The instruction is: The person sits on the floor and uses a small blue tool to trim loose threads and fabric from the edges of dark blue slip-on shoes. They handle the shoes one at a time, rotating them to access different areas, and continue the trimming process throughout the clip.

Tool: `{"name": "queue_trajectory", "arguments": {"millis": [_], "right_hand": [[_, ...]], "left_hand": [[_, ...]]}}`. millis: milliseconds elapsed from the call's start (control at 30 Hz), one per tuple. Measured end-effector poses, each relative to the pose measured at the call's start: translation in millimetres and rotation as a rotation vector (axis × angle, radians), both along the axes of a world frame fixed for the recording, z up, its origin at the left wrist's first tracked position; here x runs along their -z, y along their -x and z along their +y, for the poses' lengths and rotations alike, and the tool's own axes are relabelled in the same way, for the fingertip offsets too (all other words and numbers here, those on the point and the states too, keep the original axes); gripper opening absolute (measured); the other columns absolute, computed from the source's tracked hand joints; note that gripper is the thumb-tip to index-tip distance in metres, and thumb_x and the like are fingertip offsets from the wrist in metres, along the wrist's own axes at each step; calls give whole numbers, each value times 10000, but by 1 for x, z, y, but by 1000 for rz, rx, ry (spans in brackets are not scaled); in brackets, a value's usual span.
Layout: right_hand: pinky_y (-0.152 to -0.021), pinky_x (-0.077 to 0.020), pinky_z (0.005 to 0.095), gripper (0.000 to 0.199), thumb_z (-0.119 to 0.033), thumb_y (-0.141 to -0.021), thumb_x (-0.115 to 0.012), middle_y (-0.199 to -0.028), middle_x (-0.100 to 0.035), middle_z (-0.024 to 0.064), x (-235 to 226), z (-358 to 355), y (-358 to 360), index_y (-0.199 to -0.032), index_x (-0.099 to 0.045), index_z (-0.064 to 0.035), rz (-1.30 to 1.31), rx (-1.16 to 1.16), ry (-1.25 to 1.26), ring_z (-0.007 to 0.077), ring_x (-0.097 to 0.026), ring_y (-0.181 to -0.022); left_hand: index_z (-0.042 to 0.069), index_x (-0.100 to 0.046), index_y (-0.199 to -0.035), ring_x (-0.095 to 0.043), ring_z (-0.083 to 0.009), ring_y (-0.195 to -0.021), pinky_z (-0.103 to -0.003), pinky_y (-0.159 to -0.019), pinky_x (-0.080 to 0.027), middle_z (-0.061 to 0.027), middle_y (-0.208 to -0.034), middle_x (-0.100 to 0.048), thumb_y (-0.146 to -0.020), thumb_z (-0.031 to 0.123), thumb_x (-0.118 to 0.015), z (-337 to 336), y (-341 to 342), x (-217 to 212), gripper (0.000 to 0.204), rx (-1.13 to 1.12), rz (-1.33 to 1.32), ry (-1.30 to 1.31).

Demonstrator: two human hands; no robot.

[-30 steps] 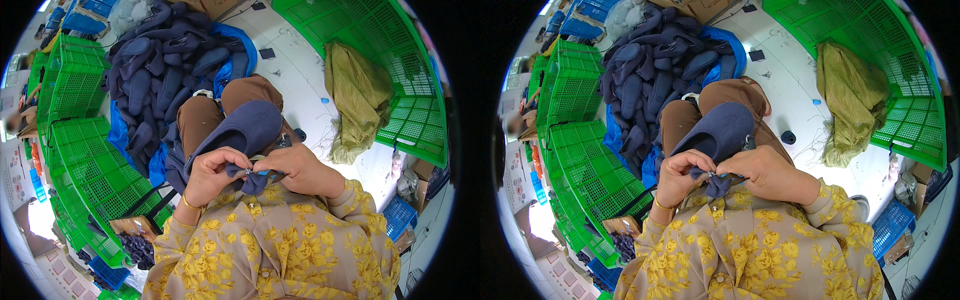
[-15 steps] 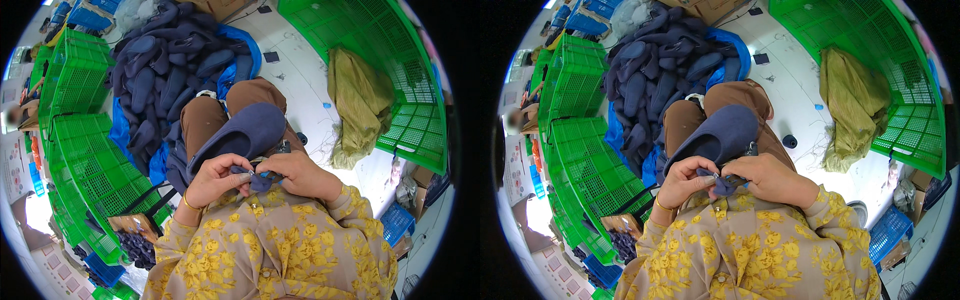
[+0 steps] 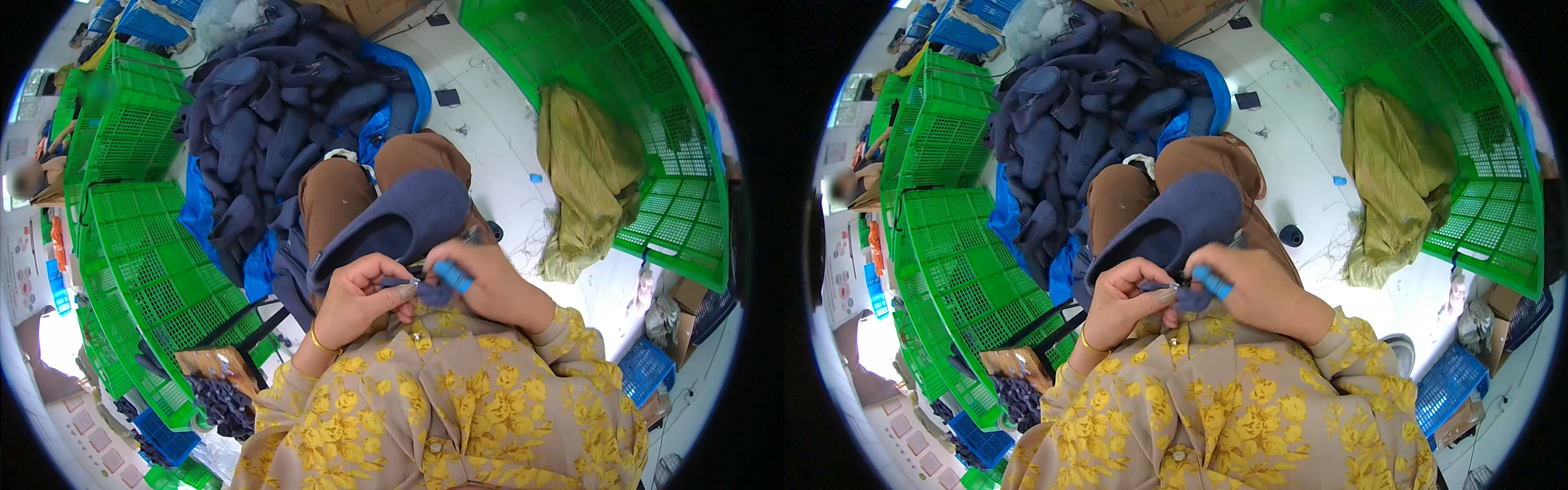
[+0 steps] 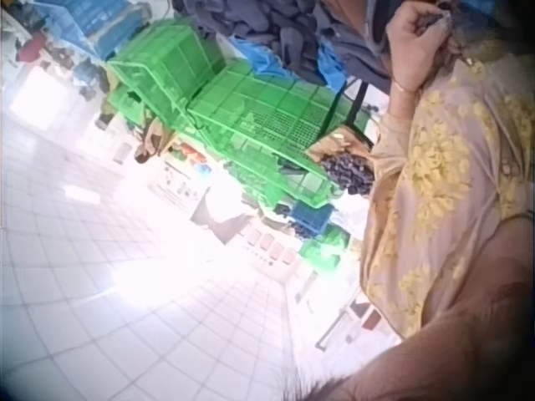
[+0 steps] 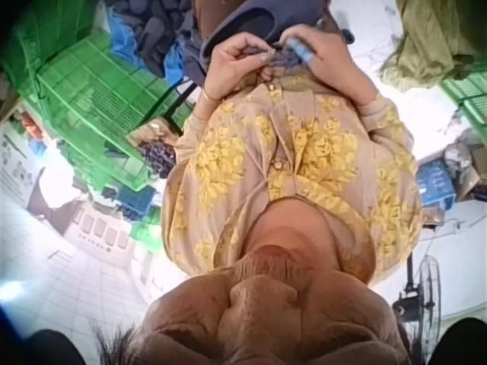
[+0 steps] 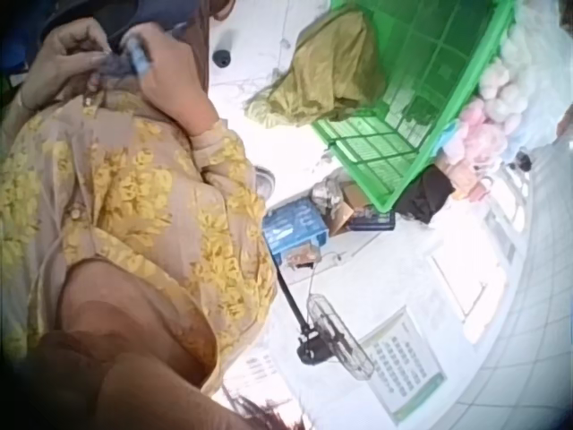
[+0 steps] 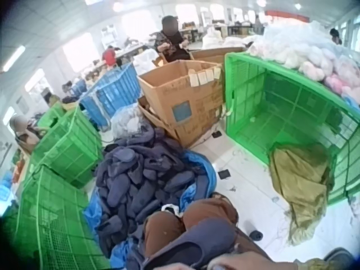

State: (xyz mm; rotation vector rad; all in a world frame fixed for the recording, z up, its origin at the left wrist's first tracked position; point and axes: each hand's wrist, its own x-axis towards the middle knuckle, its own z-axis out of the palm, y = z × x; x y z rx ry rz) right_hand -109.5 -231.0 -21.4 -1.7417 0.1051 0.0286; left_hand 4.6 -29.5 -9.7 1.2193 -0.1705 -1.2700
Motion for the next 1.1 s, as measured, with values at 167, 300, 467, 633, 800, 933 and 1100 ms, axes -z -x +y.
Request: {"name": "queue_trajectory", "arguments": {"millis": [167, 300, 467, 633, 800, 933, 1100], "right_hand": [[-622, -508, 348, 292, -17, -783, -641, -947, -627, 68, -34, -7, -17, -1057, -622, -117, -183, 7, 308, 287, -637, -736], [-704, -514, 392, 427, 40, -632, -625, -1003, -633, 55, -18, 2, -17, -1027, -635, -120, -320, 21, 426, 315, -636, -833], [-649, -491, 376, 424, 46, -603, -639, -972, -647, 64, -15, 3, -18, -999, -646, -107, -355, 60, 489, 293, -632, -796], [-636, -489, 356, 415, 27, -591, -650, -975, -652, 49, -22, 15, -20, -983, -651, -108, -475, 61, 751, 268, -629, -776], [-662, -501, 369, 415, 10, -590, -661, -1024, -653, 53, -10, 12, -27, -990, -654, -102, -426, 64, 548, 273, -638, -794], [-662, -493, 379, 411, -1, -617, -665, -1025, -652, 57, -9, 12, -24, -1015, -647, -102, -455, 32, 702, 277, -634, -812], [-652, -481, 346, 257, 33, -751, -625, -933, -661, 117, -29, 24, -30, -998, -633, -38, -627, 101, 804, 298, -621, -739]], "left_hand": [[-35, -604, -1028, -677, -113, -715, -245, -639, -574, -78, -844, -681, -924, -2, -642, -6, -1, -8, 116, -83, -53, -33], [-34, -586, -1070, -677, -118, -726, -249, -642, -573, -78, -861, -680, -947, 14, -615, -11, -4, -8, 135, -51, -23, 57], [-22, -572, -1084, -680, -123, -738, -259, -655, -576, -77, -880, -673, -973, 50, -595, -11, -7, -8, 135, -41, 11, 115], [-23, -579, -1084, -676, -129, -711, -271, -646, -578, -87, -851, -672, -966, 20, -582, -11, -3, 6, 126, -59, -19, 114], [-14, -586, -1054, -662, -108, -662, -244, -601, -559, -69, -824, -670, -962, 29, -585, -10, -1, 0, 101, -125, 1, 72], [-11, -590, -1052, -652, -99, -655, -239, -602, -554, -67, -819, -668, -955, 41, -594, -9, 0, 1, 109, -151, -12, 89], [2, -587, -989, -620, -74, -610, -224, -548, -525, -46, -774, -657, -909, 17, -573, -14, 2, 5, 82, -196, -121, 19]]}}
